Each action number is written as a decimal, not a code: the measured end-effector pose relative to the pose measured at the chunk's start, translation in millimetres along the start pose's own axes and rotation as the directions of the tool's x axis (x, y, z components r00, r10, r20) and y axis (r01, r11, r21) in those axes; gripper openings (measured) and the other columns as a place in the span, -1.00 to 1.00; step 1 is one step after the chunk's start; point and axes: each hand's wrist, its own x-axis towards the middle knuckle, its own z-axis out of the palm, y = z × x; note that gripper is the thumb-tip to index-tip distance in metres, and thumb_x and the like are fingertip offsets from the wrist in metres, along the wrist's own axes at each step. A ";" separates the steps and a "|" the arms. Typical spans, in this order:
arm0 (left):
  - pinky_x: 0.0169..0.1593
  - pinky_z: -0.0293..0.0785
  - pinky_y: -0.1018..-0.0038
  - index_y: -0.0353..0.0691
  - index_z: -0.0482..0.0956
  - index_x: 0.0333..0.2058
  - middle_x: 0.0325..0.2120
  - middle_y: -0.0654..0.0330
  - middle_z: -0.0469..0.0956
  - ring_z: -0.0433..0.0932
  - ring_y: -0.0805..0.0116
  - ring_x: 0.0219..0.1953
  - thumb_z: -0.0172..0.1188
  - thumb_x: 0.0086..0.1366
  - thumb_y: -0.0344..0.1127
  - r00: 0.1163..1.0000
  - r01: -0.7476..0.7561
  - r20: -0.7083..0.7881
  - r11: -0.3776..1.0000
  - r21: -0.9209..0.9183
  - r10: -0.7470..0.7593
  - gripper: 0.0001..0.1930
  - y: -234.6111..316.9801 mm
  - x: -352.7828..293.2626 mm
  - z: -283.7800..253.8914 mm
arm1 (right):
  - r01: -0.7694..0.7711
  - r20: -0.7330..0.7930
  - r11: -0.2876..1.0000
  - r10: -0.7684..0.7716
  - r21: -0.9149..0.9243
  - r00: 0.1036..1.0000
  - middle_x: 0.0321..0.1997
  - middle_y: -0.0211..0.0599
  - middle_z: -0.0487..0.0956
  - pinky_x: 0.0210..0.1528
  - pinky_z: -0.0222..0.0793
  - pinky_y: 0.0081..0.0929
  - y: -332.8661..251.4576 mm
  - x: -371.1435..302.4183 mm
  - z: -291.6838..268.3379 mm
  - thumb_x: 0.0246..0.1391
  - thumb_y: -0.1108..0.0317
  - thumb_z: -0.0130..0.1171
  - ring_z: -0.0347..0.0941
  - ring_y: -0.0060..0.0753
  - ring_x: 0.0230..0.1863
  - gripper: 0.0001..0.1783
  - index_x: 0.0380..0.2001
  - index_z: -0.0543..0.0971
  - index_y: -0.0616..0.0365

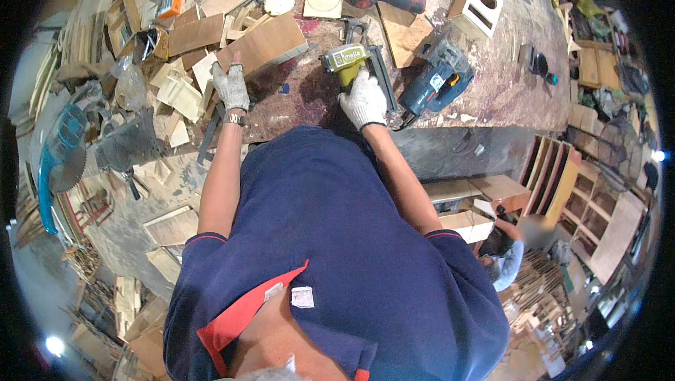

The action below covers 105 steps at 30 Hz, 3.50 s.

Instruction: The person uses a pneumatic nail gun to fasten small wooden pieces into box-like structures on a cluttered workbench. They repeatedly pick up pieces, align them, and drive nails to join the parts.

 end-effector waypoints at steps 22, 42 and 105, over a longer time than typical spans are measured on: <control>0.07 0.59 0.13 -0.51 0.61 0.09 -0.07 -0.20 0.73 0.73 -0.09 -0.05 0.50 0.27 0.20 0.996 0.017 -0.082 1.000 -0.003 -0.017 -0.22 -7.1 2.3 5.0 | 0.227 0.107 0.838 -0.319 0.496 0.942 -0.25 -0.13 0.73 -0.39 0.59 -0.32 -88.7 -4.1 -152.3 0.19 0.35 0.26 0.65 -0.37 -0.52 -0.39 0.31 0.44 0.21; 0.03 0.59 0.08 -0.42 0.63 0.00 -0.14 -0.18 0.73 0.73 -0.11 -0.09 0.50 0.30 0.13 0.999 0.013 -0.034 0.991 -0.137 -0.018 -0.35 -5.6 2.3 3.9 | 0.328 0.097 0.898 -0.369 0.294 0.924 -0.26 -0.25 0.65 -0.41 0.57 -0.42 -112.4 -1.2 -147.0 0.26 0.39 0.22 0.60 -0.51 -0.51 -0.48 0.26 0.43 0.27; -0.06 0.62 0.07 -0.41 0.61 -0.06 -0.24 -0.20 0.74 0.75 -0.20 -0.15 0.48 0.29 0.03 0.999 0.000 -0.043 0.989 -0.146 -0.006 -0.44 -13.2 3.9 9.4 | 0.288 0.156 0.876 -0.370 0.388 0.916 -0.41 -0.16 0.68 -0.43 0.60 -0.30 -160.5 -33.8 -102.7 0.25 0.25 0.28 0.67 -0.35 -0.53 -0.46 0.20 0.40 0.24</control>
